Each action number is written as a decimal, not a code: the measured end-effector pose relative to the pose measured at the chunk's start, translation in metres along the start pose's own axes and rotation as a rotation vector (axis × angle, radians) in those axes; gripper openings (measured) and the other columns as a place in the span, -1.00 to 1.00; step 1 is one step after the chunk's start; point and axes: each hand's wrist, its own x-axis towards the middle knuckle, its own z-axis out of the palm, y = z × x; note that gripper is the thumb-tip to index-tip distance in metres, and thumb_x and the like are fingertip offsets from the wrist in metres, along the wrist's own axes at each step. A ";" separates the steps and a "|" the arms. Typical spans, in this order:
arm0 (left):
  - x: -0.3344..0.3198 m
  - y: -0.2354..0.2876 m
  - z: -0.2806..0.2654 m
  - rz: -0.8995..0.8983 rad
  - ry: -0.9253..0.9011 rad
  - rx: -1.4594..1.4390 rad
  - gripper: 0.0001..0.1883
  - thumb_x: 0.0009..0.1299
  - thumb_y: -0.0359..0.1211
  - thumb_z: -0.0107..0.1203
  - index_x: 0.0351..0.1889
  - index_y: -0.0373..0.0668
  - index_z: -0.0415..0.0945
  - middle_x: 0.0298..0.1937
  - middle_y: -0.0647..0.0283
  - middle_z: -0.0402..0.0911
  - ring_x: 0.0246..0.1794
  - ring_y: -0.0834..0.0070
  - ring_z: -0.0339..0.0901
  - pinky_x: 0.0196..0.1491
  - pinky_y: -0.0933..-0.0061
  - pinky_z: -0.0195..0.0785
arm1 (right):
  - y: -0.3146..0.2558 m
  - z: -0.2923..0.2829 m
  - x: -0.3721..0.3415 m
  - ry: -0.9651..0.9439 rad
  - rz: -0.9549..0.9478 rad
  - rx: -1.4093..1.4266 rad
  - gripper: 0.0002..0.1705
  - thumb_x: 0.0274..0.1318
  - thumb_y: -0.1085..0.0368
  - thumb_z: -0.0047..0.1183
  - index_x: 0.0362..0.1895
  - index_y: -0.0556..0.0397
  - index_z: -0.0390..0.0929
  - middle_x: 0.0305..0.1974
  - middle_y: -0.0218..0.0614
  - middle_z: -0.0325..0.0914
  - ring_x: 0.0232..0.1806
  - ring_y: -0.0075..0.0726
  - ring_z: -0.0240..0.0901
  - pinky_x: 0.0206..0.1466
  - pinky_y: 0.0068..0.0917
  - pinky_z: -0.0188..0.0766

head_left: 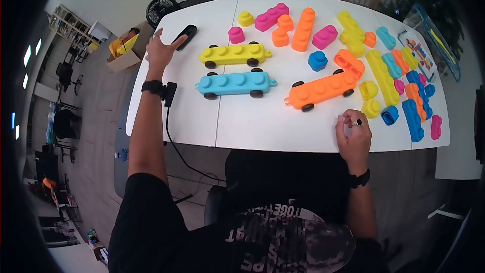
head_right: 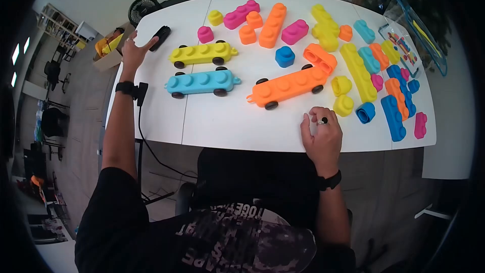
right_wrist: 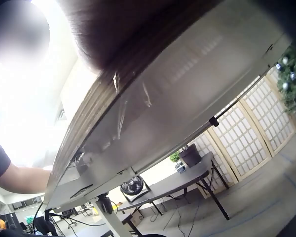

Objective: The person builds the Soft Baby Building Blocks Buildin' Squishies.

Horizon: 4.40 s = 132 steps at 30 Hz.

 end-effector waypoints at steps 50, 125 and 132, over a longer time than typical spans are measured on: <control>-0.234 0.174 -0.148 0.612 -0.682 -0.201 -0.21 0.46 0.03 0.33 0.66 0.19 0.41 0.41 0.31 0.62 0.37 0.22 0.51 0.46 -0.01 0.27 | -0.063 -0.059 0.155 -0.188 -0.378 -0.182 -0.73 0.35 0.26 0.29 0.05 0.06 0.65 0.04 -0.18 0.57 0.18 0.04 0.57 0.18 -0.12 0.62; 0.001 0.170 0.006 0.477 -0.658 -0.245 -0.37 0.22 -0.29 0.61 0.28 -0.14 0.71 0.10 -0.04 0.82 0.22 0.01 0.73 0.31 0.11 0.58 | -0.113 0.013 0.012 -0.402 -0.327 -0.152 -0.45 0.32 0.28 0.29 0.40 -0.21 0.64 0.32 -0.24 0.57 0.31 0.03 0.44 0.31 0.02 0.39; 0.007 0.177 0.021 0.368 -0.690 -0.160 -0.41 0.33 -0.21 0.50 0.32 -0.02 0.61 0.02 -0.06 0.82 0.10 -0.06 0.78 0.19 0.02 0.64 | -0.104 0.016 0.008 -0.415 -0.346 -0.193 -0.44 0.34 0.27 0.27 0.41 -0.24 0.63 0.33 -0.23 0.55 0.33 -0.01 0.41 0.31 0.00 0.35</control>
